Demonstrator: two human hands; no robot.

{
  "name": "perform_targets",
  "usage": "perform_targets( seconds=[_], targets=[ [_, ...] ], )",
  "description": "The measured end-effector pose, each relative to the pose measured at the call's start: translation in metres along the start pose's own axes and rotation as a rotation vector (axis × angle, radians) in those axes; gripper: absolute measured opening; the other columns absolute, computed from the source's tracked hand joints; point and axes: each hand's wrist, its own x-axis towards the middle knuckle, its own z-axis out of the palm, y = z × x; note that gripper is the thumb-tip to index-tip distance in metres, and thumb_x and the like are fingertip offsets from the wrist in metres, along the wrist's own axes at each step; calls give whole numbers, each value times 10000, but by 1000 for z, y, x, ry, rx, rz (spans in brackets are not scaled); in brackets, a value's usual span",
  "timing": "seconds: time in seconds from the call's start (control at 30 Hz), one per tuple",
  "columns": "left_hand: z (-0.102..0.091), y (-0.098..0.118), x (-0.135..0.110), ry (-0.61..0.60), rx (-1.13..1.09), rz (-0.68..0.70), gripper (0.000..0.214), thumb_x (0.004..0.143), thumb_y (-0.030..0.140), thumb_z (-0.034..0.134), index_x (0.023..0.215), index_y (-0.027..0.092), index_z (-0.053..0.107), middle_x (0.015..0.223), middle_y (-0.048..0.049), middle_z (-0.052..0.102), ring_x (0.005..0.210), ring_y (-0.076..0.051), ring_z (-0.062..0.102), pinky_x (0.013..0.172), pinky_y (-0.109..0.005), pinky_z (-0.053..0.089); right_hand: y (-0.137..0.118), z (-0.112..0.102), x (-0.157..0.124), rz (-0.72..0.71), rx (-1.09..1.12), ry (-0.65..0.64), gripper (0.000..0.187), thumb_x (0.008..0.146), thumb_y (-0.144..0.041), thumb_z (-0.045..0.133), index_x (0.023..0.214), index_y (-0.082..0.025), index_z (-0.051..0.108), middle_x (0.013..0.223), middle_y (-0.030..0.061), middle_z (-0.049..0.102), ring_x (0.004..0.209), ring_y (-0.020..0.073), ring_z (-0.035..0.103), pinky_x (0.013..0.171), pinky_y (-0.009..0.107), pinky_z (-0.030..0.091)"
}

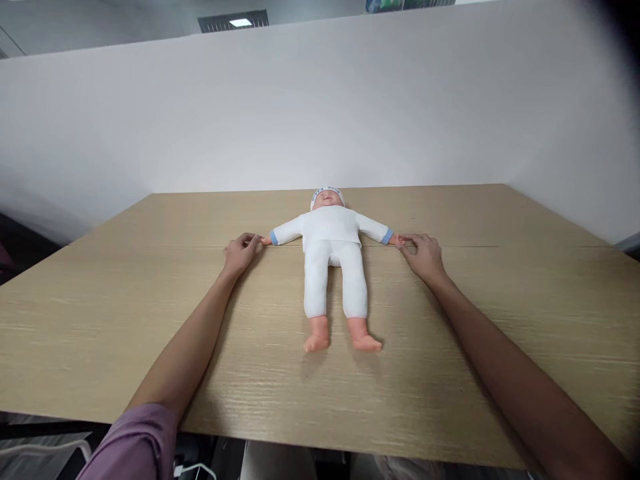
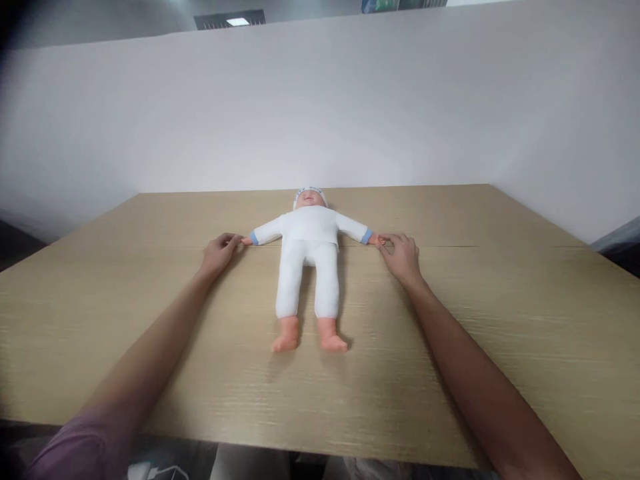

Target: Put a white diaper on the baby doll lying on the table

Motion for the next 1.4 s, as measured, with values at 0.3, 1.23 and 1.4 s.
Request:
perform_targets(
  seconds=[0.3, 1.23, 1.4],
  targets=[
    [5, 1, 5, -6, 49, -86, 422, 954, 549, 506, 998, 245, 796, 998, -83, 792, 1078, -326, 653, 1053, -483, 351, 2, 3, -1, 5, 1, 12, 364, 936, -451, 590, 1152, -215, 765, 1218, 138, 730, 1106, 326, 607, 940, 465, 453],
    [-27, 55, -86, 146, -114, -125, 437, 1062, 498, 324, 1229, 223, 618, 1282, -139, 704, 1241, -316, 588, 1129, -516, 313, -67, -42, -77, 104, 68, 117, 408, 842, -361, 588, 1195, -162, 637, 1193, 193, 676, 1135, 348, 583, 1037, 550, 441],
    [-47, 102, -237, 202, -360, 204, 475, 1069, 564, 265, 1253, 286, 603, 1290, -119, 666, 1227, -289, 581, 1074, -469, 419, -136, -103, -197, 212, 535, 63, 390, 945, -483, 541, 1271, -270, 569, 1337, 136, 657, 1170, 307, 637, 1000, 507, 537]
  ],
)
